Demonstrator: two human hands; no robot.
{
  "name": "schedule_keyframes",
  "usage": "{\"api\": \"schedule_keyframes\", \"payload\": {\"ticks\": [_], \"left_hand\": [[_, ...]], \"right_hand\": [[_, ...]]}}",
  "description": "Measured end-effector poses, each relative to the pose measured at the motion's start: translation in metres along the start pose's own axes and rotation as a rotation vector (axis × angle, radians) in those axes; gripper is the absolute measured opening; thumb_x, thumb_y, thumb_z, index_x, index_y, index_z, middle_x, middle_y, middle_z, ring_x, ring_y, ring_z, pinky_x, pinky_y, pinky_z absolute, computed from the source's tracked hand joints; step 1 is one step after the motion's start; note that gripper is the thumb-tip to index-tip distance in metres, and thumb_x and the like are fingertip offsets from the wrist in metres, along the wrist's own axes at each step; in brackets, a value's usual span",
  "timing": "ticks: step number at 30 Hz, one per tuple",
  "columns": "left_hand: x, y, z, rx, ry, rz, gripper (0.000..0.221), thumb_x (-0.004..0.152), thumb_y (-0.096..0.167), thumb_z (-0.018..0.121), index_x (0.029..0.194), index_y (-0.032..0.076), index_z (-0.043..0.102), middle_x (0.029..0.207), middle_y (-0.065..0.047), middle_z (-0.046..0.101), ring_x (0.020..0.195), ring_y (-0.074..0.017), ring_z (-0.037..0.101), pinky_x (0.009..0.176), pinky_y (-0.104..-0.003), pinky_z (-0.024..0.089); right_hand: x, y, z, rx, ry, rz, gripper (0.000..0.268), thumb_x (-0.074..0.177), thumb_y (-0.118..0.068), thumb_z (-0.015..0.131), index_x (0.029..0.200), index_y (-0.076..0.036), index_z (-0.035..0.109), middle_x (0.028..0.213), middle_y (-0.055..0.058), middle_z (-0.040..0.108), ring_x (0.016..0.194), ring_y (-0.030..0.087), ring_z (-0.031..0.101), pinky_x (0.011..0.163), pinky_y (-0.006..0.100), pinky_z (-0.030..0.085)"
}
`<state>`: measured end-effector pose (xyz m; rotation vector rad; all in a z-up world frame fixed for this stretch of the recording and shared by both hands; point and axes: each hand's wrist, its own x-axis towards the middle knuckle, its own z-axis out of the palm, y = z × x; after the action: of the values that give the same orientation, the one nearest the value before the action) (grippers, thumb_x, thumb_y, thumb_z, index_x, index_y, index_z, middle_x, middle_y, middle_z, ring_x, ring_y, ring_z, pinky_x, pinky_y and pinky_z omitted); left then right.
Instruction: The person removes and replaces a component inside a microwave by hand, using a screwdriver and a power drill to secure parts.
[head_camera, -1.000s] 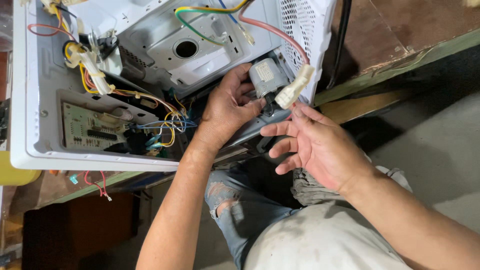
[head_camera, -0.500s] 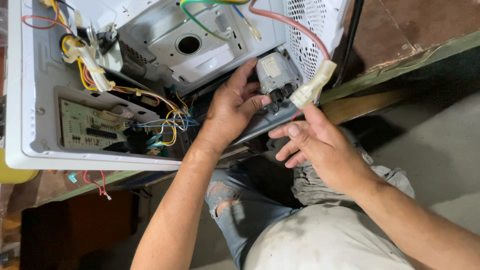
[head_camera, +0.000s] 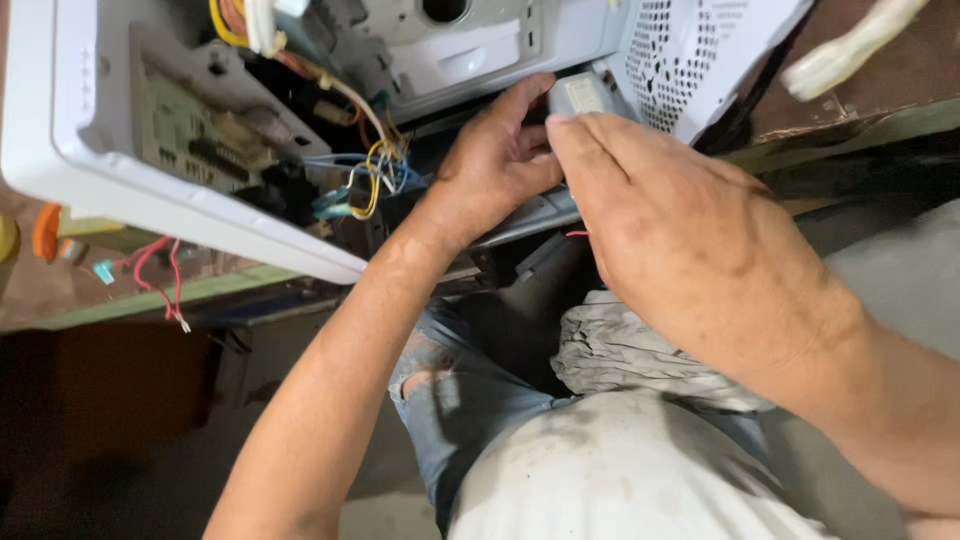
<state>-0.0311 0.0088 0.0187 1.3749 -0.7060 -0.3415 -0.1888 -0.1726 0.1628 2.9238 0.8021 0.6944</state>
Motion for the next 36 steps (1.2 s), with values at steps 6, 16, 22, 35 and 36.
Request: {"api": "schedule_keyframes", "payload": {"ticks": [6,16,22,35,36], "left_hand": [[0.003,-0.008,-0.007,0.382,0.1,0.111,0.057,0.095,0.012,0.088,0.147,0.018,0.064,0.129,-0.001,0.076,0.094,-0.0045,0.081,0.079,-0.024,0.063],[0.023,-0.038,-0.006,0.562,0.215,0.197,0.04,0.077,0.024,0.093,0.1,0.024,0.06,0.086,0.007,0.066,0.077,-0.013,0.06,0.063,-0.039,0.044],[0.018,-0.033,-0.015,0.458,0.157,0.295,0.045,0.084,0.018,0.1,0.104,0.021,0.059,0.087,0.007,0.058,0.079,-0.0101,0.051,0.063,-0.037,0.04],[-0.041,0.02,0.004,1.1,0.136,-0.156,0.026,0.096,0.01,0.065,0.114,0.018,0.082,0.107,-0.019,0.078,0.088,-0.0483,0.082,0.068,-0.063,0.065],[-0.044,0.025,0.007,1.123,0.091,-0.223,0.026,0.096,0.01,0.063,0.114,0.013,0.082,0.114,-0.019,0.079,0.094,-0.0487,0.085,0.076,-0.064,0.067]], "right_hand": [[0.041,0.028,0.039,-0.45,-0.219,-0.198,0.072,0.095,-0.037,0.075,0.163,-0.016,0.074,0.121,-0.003,0.084,0.103,0.018,0.089,0.085,0.034,0.072],[0.083,0.017,0.038,-0.76,-0.699,-0.225,0.05,0.102,-0.041,0.072,0.151,-0.048,0.071,0.106,-0.008,0.092,0.113,0.018,0.088,0.089,0.034,0.07],[0.088,0.01,0.028,-0.593,-0.836,-0.113,0.04,0.106,-0.039,0.07,0.146,-0.037,0.07,0.116,0.006,0.089,0.109,0.035,0.093,0.083,0.05,0.077],[0.072,0.033,0.054,-0.657,-0.599,-0.357,0.059,0.104,-0.038,0.065,0.161,-0.049,0.067,0.119,0.001,0.08,0.086,0.027,0.092,0.065,0.044,0.073],[0.07,0.033,0.057,-0.598,-0.561,-0.372,0.057,0.103,-0.039,0.066,0.158,-0.052,0.069,0.128,0.004,0.079,0.096,0.027,0.091,0.072,0.045,0.076]]}}
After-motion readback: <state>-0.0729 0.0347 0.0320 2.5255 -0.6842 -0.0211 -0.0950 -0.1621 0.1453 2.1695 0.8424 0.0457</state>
